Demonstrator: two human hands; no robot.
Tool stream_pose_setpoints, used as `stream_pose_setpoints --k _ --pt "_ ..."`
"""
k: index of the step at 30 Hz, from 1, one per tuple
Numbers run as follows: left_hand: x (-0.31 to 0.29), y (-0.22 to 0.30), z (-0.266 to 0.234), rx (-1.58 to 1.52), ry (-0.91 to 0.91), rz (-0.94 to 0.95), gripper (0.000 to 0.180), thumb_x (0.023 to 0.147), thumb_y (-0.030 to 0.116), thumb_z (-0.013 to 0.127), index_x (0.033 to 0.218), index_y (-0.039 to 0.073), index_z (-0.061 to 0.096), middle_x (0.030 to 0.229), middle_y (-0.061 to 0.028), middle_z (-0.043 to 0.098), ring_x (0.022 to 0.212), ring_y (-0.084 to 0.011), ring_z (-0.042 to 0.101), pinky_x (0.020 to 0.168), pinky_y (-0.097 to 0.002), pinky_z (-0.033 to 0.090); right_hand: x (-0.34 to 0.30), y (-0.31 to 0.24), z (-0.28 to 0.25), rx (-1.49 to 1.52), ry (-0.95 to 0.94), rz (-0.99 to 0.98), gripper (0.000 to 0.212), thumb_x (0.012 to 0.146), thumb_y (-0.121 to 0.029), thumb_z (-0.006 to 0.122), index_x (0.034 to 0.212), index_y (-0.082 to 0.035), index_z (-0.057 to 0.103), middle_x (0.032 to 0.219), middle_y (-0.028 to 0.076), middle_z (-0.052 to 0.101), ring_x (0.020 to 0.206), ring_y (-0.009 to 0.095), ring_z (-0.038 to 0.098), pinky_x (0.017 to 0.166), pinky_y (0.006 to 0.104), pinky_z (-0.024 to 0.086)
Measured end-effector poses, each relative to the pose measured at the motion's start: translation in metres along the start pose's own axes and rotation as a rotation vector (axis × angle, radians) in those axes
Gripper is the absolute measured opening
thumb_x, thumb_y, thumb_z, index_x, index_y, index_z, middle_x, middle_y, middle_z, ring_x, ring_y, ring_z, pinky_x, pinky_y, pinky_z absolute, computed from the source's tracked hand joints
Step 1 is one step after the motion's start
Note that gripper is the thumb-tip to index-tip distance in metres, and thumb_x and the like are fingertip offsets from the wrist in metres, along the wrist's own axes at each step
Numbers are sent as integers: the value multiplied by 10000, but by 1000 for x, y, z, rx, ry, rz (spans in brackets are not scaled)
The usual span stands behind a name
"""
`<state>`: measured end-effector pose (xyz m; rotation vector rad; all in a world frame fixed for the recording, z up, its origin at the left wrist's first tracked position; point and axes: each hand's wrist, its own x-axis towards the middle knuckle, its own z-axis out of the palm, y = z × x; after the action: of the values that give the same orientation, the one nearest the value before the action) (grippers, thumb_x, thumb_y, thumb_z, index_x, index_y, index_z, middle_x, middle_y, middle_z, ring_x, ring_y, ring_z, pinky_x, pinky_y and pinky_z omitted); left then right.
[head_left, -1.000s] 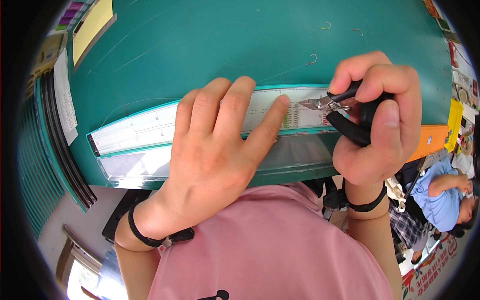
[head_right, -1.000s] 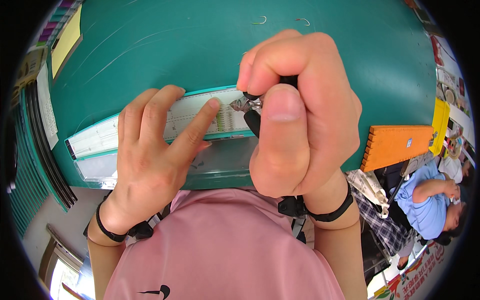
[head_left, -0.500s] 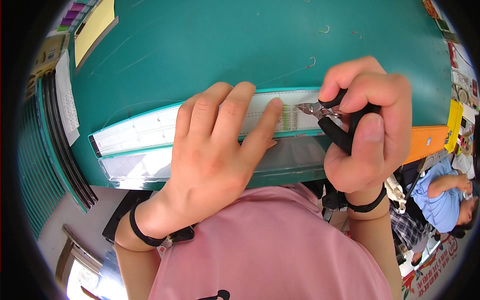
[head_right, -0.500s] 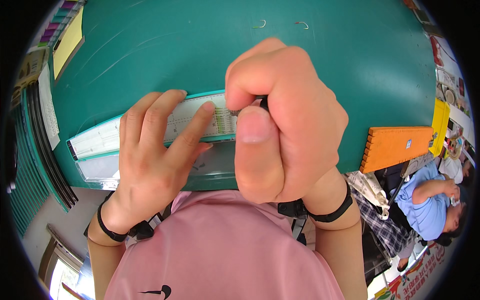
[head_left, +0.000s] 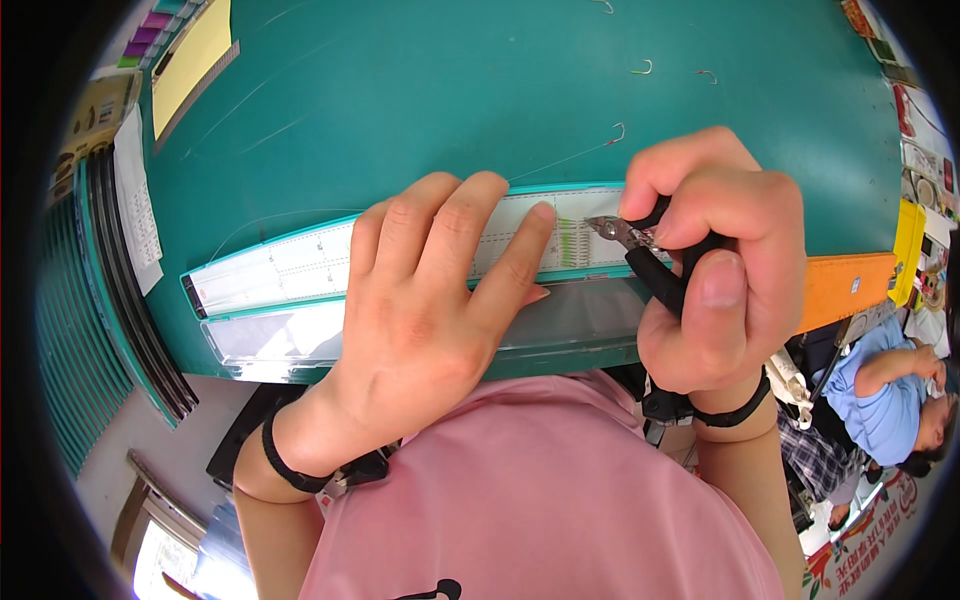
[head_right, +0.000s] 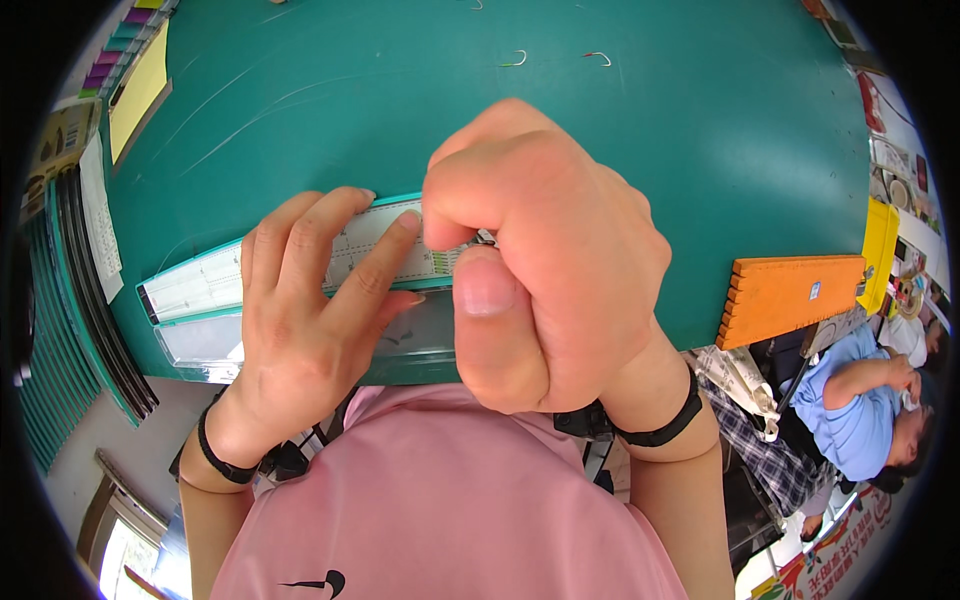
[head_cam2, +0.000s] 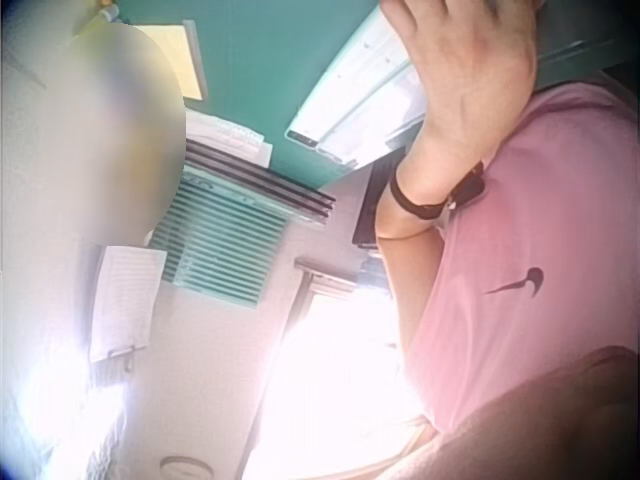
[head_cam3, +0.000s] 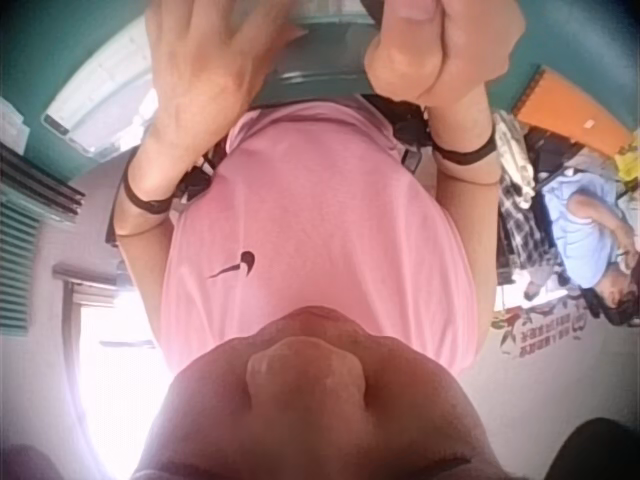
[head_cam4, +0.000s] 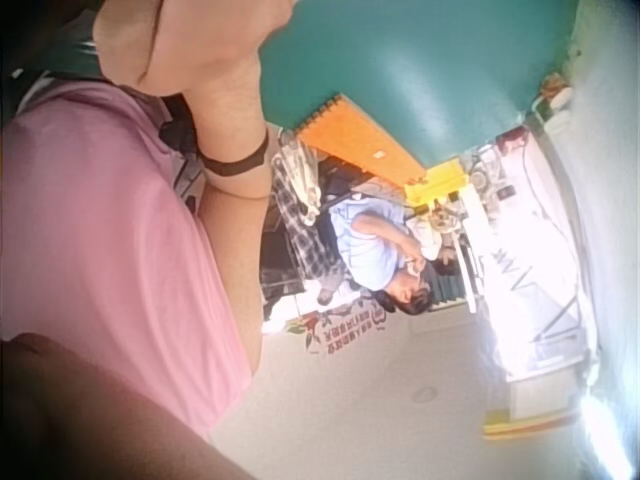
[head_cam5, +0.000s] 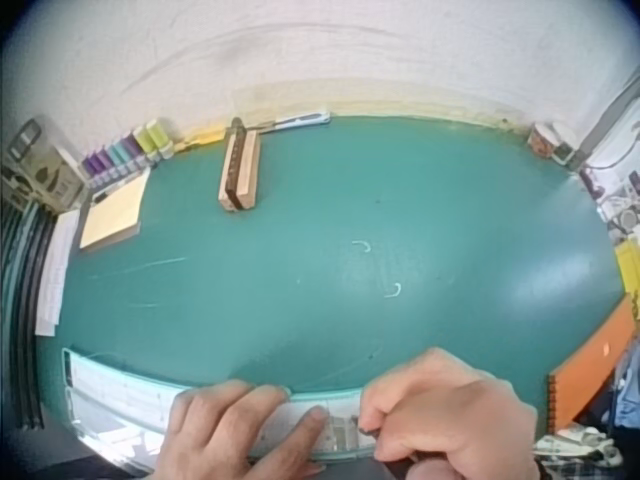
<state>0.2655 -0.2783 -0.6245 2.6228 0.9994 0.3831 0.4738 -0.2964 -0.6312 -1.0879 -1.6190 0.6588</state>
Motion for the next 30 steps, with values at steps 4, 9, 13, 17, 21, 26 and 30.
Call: stream_pose_setpoints --k 4,9,13,17,21,26,30 --pt "1 -1 -1 -11 1 6 578 660 145 832 1220 88 699 1259 -148 568 1098 -348 547 890 -464 438 1 -2 1 -10 6 -4 326 1067 -317 385 953 -23 464 853 173 597 729 183 521 608 298 409" --pt "1 -1 -1 -8 4 19 571 654 151 829 1206 79 700 1257 -151 570 1087 -355 555 882 -471 444 0 5 3 -3 22 -68 312 1069 -297 379 956 -21 471 855 169 600 715 178 516 597 292 397" --pt "1 -1 -7 8 -1 48 598 637 122 832 1215 67 690 1262 -154 571 1097 -364 560 891 -472 456 2 -5 -1 -24 21 24 342 1056 -338 422 980 -10 481 863 166 603 717 162 512 590 281 393" --pt "14 -4 -27 -100 -22 -35 509 671 -10 803 1161 35 674 1241 -186 596 1114 -379 579 921 -465 472 0 -21 -40 58 220 184 380 1021 -368 432 1038 6 493 928 208 593 740 167 508 613 262 403" --pt "59 0 -18 -83 12 -25 249 789 -27 731 1022 23 654 1063 -141 647 1013 -333 602 869 -426 461 -3 -8 -81 174 375 219 422 1005 -382 381 1079 21 484 966 245 573 778 194 517 696 283 433" --pt "89 8 6 131 -82 68 90 858 -13 657 928 31 622 862 -96 581 823 -302 545 775 -392 404 -16 1 -82 182 346 243 412 1008 -363 362 1083 29 463 963 237 568 810 198 516 724 293 437" --pt "95 11 4 182 -107 96 80 861 -34 635 907 28 610 848 -94 570 814 -299 538 760 -393 396 -5 -3 -78 224 315 234 398 1014 -358 389 1095 25 460 970 228 567 820 185 513 719 277 436"
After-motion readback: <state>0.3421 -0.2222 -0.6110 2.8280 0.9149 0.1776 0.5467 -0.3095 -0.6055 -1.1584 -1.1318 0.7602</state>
